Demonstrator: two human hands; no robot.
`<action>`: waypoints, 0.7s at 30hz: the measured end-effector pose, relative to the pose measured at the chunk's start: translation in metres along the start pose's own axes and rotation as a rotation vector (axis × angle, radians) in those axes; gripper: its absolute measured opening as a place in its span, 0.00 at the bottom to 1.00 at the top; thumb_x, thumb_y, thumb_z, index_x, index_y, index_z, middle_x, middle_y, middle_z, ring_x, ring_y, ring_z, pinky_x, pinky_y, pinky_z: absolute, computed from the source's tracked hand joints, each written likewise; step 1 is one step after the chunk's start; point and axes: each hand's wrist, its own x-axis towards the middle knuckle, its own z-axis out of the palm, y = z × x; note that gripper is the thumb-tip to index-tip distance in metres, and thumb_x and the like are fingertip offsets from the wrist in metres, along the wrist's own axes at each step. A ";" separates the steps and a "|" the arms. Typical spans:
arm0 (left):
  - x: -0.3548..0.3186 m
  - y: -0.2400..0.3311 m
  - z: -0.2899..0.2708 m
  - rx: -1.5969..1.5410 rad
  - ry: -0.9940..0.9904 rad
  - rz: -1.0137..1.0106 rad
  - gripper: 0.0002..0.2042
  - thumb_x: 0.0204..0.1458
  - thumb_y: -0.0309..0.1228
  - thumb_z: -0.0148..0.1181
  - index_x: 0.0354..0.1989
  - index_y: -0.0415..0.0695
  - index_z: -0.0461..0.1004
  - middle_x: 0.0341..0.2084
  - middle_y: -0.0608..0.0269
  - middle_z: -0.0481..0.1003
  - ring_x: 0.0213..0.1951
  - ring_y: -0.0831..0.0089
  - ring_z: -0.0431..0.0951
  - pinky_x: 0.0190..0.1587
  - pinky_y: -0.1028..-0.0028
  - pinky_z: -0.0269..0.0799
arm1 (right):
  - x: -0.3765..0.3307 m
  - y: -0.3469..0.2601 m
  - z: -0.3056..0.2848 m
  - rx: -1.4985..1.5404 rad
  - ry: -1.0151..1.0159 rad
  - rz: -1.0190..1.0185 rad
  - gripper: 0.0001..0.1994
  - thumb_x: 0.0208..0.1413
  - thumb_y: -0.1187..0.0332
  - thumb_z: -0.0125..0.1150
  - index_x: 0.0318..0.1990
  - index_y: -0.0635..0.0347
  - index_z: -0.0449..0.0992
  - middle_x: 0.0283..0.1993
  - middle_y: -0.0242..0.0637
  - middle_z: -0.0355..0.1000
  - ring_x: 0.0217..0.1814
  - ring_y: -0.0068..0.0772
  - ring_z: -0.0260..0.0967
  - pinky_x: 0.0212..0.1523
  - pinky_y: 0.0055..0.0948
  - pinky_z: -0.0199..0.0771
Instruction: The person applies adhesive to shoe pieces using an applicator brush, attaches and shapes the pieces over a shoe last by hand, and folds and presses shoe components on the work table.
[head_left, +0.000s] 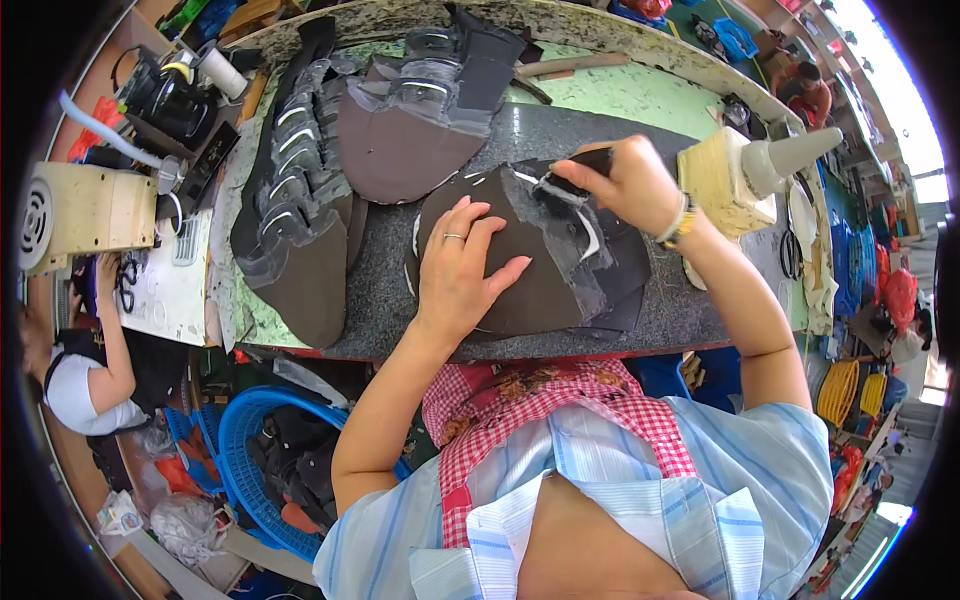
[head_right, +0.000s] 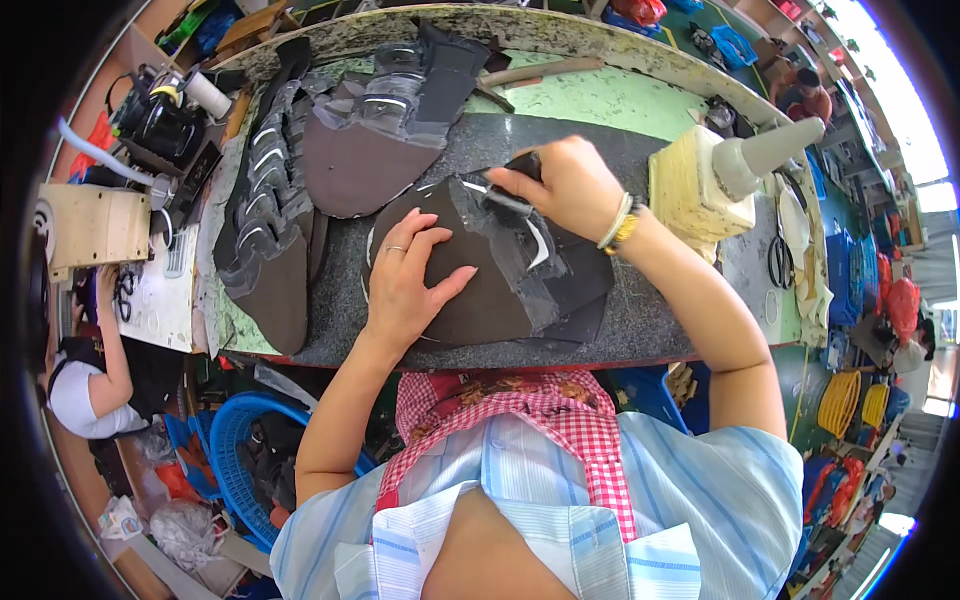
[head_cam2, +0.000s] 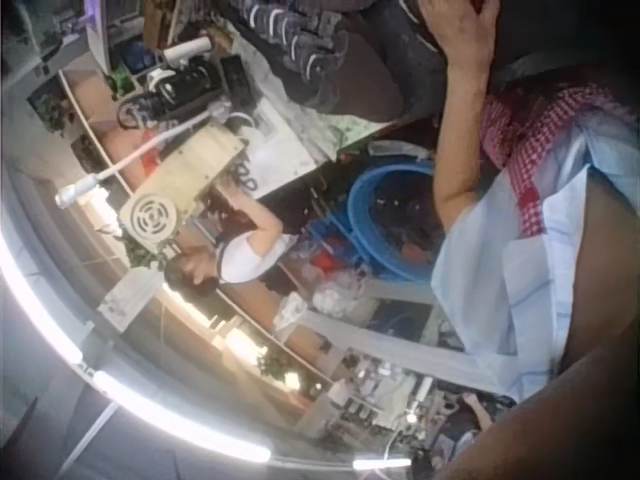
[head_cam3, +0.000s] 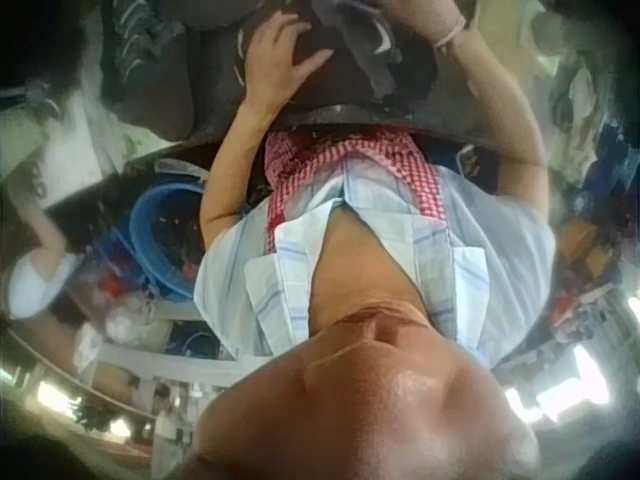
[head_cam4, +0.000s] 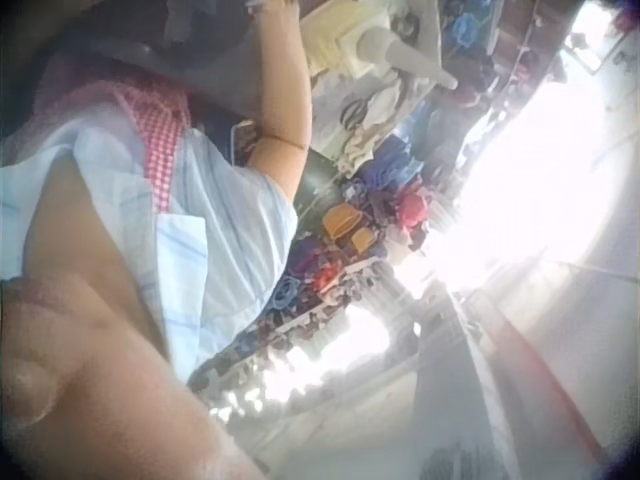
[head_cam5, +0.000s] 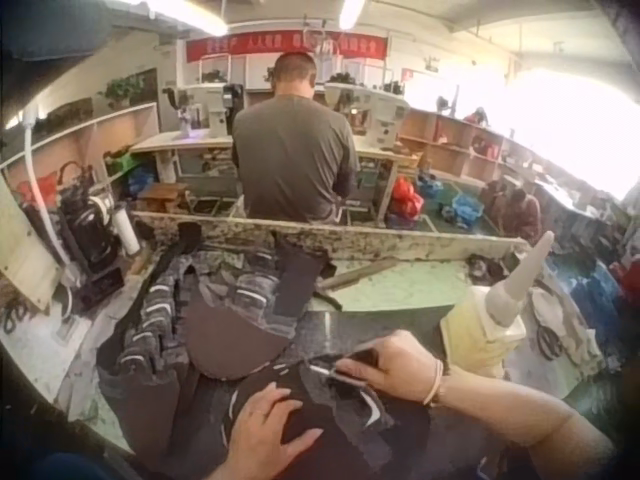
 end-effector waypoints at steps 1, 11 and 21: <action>0.000 0.002 -0.003 -0.014 -0.015 -0.017 0.21 0.40 0.34 0.74 0.43 0.42 0.74 0.50 0.55 0.71 0.57 0.52 0.70 0.57 0.59 0.66 | -0.004 0.010 -0.007 -0.009 0.009 0.026 0.27 0.55 0.48 0.64 0.18 0.67 0.77 0.10 0.38 0.67 0.12 0.28 0.68 0.19 0.30 0.69; 0.008 0.009 -0.005 0.011 -0.078 -0.133 0.28 0.41 0.37 0.73 0.52 0.44 0.70 0.56 0.53 0.66 0.56 0.52 0.69 0.57 0.61 0.68 | -0.079 0.032 -0.015 0.521 -0.021 0.066 0.08 0.52 0.70 0.60 0.32 0.68 0.79 0.31 0.38 0.77 0.35 0.29 0.74 0.39 0.28 0.72; 0.032 0.017 -0.021 0.140 -0.203 -0.072 0.38 0.38 0.39 0.75 0.59 0.41 0.64 0.53 0.48 0.70 0.55 0.49 0.68 0.59 0.59 0.63 | -0.109 0.025 -0.032 0.336 -0.079 -0.103 0.05 0.47 0.71 0.63 0.30 0.63 0.79 0.32 0.41 0.77 0.37 0.40 0.74 0.41 0.35 0.73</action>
